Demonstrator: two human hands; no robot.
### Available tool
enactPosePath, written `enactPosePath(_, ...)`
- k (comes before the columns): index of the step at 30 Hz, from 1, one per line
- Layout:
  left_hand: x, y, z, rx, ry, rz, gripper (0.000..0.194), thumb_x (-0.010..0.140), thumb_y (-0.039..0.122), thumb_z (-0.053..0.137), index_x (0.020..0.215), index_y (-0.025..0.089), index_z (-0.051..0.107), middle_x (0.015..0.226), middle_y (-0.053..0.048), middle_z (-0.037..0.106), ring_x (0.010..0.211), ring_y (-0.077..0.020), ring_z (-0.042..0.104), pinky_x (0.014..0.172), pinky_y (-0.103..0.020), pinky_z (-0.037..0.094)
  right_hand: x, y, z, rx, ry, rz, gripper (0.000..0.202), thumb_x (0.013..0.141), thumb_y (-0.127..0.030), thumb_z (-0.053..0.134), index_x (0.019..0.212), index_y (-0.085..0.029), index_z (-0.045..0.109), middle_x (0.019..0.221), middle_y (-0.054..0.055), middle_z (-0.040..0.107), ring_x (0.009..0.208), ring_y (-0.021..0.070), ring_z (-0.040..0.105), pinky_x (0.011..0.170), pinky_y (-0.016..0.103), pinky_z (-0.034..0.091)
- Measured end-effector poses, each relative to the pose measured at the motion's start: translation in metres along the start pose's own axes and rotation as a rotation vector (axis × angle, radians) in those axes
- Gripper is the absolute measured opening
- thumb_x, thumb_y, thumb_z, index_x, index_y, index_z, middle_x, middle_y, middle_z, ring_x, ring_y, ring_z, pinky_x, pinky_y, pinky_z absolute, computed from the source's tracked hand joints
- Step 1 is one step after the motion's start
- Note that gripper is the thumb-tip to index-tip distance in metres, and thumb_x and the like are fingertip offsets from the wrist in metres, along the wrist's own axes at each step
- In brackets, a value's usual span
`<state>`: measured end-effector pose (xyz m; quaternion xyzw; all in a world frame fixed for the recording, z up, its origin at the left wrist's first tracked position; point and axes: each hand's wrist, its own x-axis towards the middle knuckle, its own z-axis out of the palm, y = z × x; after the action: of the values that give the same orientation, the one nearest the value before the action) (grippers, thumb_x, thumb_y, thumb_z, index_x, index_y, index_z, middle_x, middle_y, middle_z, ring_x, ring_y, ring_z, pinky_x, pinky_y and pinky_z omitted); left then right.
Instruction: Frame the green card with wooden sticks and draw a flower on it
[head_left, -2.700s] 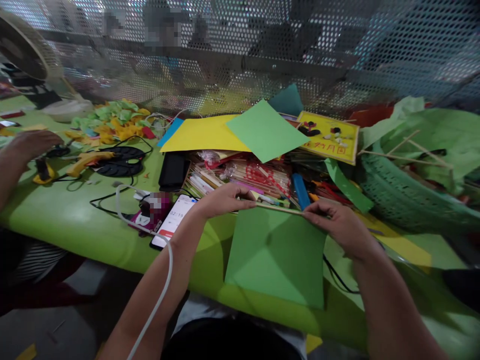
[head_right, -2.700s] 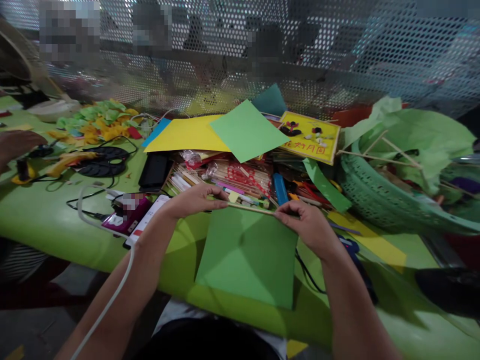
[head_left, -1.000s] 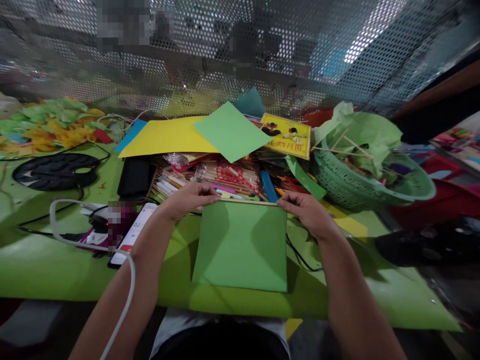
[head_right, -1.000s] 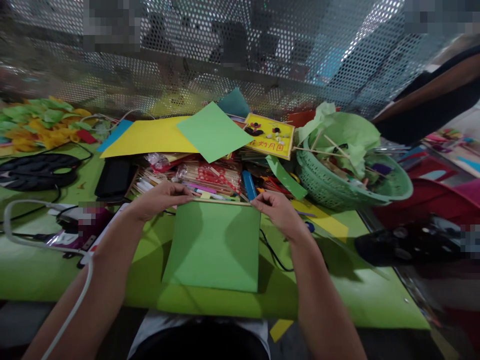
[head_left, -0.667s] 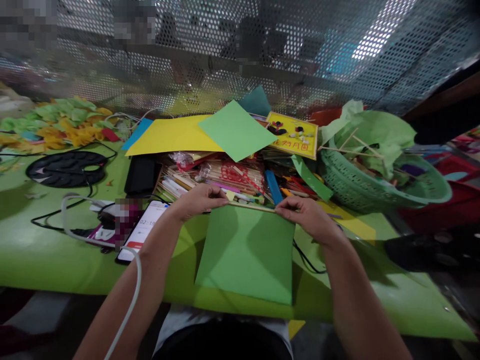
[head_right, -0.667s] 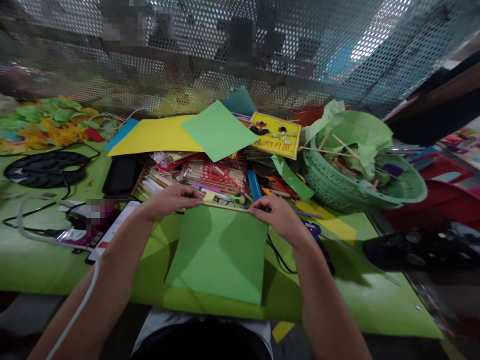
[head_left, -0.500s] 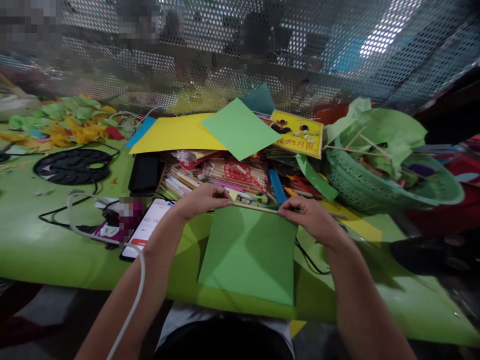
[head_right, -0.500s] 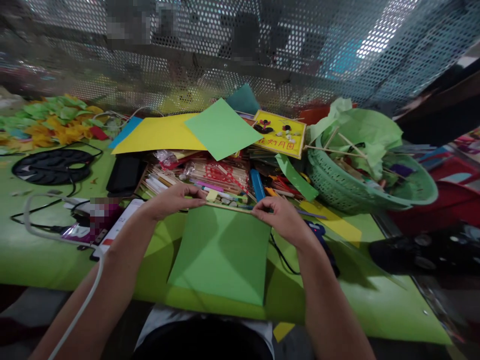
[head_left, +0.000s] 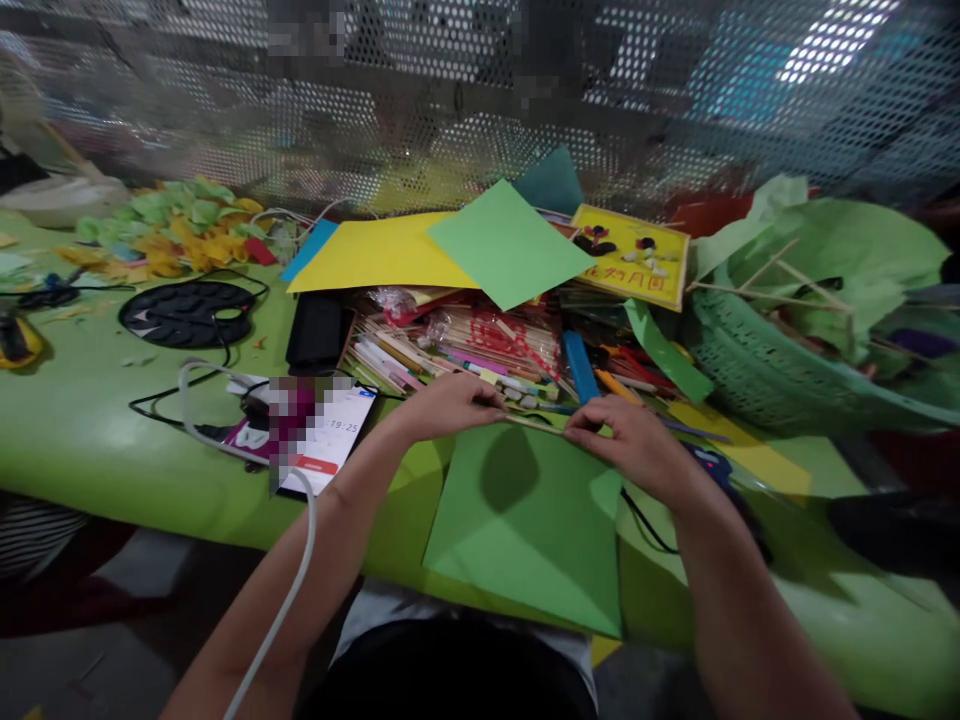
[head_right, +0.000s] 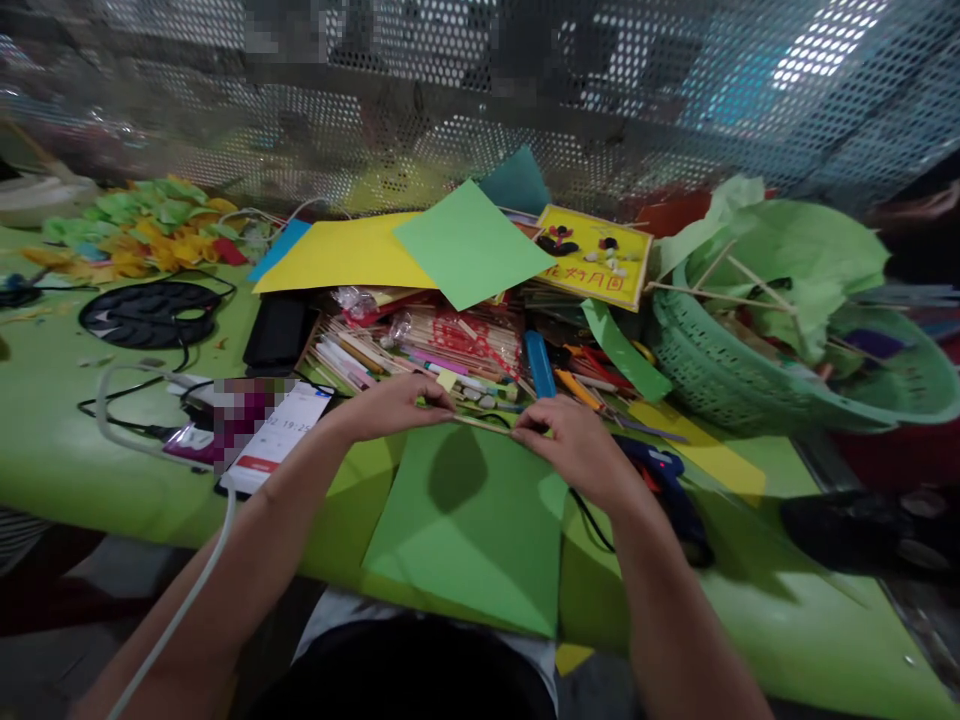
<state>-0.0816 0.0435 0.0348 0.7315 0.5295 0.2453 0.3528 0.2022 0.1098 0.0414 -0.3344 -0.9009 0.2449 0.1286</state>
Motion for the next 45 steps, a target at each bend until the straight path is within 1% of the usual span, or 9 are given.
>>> enactPosePath(5, 0.000, 0.008, 0.005, 0.042, -0.016, 0.023, 0.018, 0.089, 0.026, 0.065, 0.095, 0.019, 0.080, 0.095, -0.003, 0.080, 0.090, -0.0194, 0.069, 0.080, -0.028, 0.046, 0.001, -0.003, 0.005, -0.026, -0.013, -0.026, 0.019, 0.094, -0.036, 0.066, 0.083, -0.023, 0.074, 0.084, 0.004, 0.074, 0.085, 0.0242, 0.063, 0.078, 0.037, 0.043)
enactPosePath(11, 0.001, 0.005, 0.007, 0.005, -0.021, 0.010, 0.016, 0.088, 0.024, 0.064, 0.092, 0.018, 0.079, 0.093, -0.003, 0.080, 0.087, -0.0183, 0.071, 0.080, -0.028, 0.048, 0.003, -0.008, 0.008, -0.035, -0.023, -0.029, 0.014, 0.093, -0.033, 0.068, 0.087, -0.023, 0.075, 0.087, 0.004, 0.076, 0.088, 0.0245, 0.064, 0.079, 0.037, 0.043)
enactPosePath(15, 0.002, 0.004, 0.008, 0.018, -0.028, 0.013, 0.016, 0.087, 0.024, 0.064, 0.092, 0.019, 0.079, 0.094, -0.003, 0.080, 0.089, -0.0190, 0.071, 0.082, -0.028, 0.048, 0.003, -0.012, 0.007, -0.053, -0.032, -0.024, 0.017, 0.094, -0.034, 0.067, 0.083, -0.023, 0.074, 0.084, 0.005, 0.076, 0.086, 0.0248, 0.064, 0.078, 0.037, 0.042)
enactPosePath(21, 0.002, 0.003, 0.008, 0.044, -0.028, 0.005, 0.017, 0.087, 0.025, 0.064, 0.093, 0.019, 0.078, 0.094, -0.003, 0.080, 0.089, -0.0194, 0.070, 0.080, -0.028, 0.047, 0.004, -0.013, 0.008, -0.049, -0.015, -0.019, 0.022, 0.094, -0.041, 0.064, 0.085, -0.024, 0.076, 0.086, 0.006, 0.077, 0.086, 0.0255, 0.064, 0.077, 0.038, 0.042)
enactPosePath(26, 0.001, 0.009, 0.010, 0.100, -0.014, 0.014, 0.017, 0.088, 0.024, 0.064, 0.094, 0.019, 0.079, 0.097, -0.004, 0.080, 0.094, -0.0216, 0.069, 0.083, -0.029, 0.046, 0.005, -0.016, 0.012, -0.099, -0.016, -0.015, 0.024, 0.096, -0.041, 0.063, 0.083, -0.024, 0.075, 0.083, 0.006, 0.076, 0.083, 0.0251, 0.063, 0.075, 0.037, 0.040)
enactPosePath(30, 0.001, 0.012, 0.014, 0.123, -0.036, 0.047, 0.016, 0.090, 0.025, 0.065, 0.095, 0.020, 0.079, 0.097, -0.004, 0.079, 0.093, -0.0210, 0.069, 0.083, -0.029, 0.045, 0.005, -0.019, 0.014, -0.099, -0.021, -0.012, 0.027, 0.097, -0.041, 0.061, 0.082, -0.023, 0.075, 0.083, 0.007, 0.076, 0.084, 0.0259, 0.063, 0.075, 0.038, 0.040)
enactPosePath(35, 0.003, 0.006, 0.010, 0.106, -0.005, 0.014, 0.017, 0.089, 0.024, 0.063, 0.092, 0.019, 0.079, 0.093, -0.004, 0.078, 0.090, -0.0204, 0.068, 0.080, -0.029, 0.045, 0.004, -0.011, 0.006, -0.018, 0.051, 0.027, 0.024, 0.096, -0.043, 0.062, 0.091, -0.024, 0.077, 0.093, 0.006, 0.078, 0.091, 0.0261, 0.066, 0.081, 0.038, 0.045)
enactPosePath(39, 0.002, 0.002, 0.003, 0.097, 0.024, -0.004, 0.019, 0.090, 0.029, 0.062, 0.091, 0.018, 0.078, 0.092, -0.005, 0.077, 0.089, -0.0208, 0.068, 0.080, -0.029, 0.046, 0.002, 0.001, -0.002, 0.045, 0.087, 0.135, 0.027, 0.091, -0.048, 0.064, 0.082, -0.025, 0.074, 0.087, 0.004, 0.075, 0.084, 0.0244, 0.066, 0.078, 0.038, 0.048)
enactPosePath(45, 0.002, 0.000, 0.004, 0.078, 0.009, 0.016, 0.024, 0.090, 0.036, 0.062, 0.091, 0.018, 0.078, 0.092, -0.005, 0.077, 0.087, -0.0209, 0.067, 0.077, -0.028, 0.045, 0.003, 0.002, -0.001, 0.138, 0.103, 0.161, 0.030, 0.086, -0.051, 0.066, 0.075, -0.024, 0.072, 0.081, 0.003, 0.074, 0.079, 0.0235, 0.066, 0.076, 0.038, 0.048)
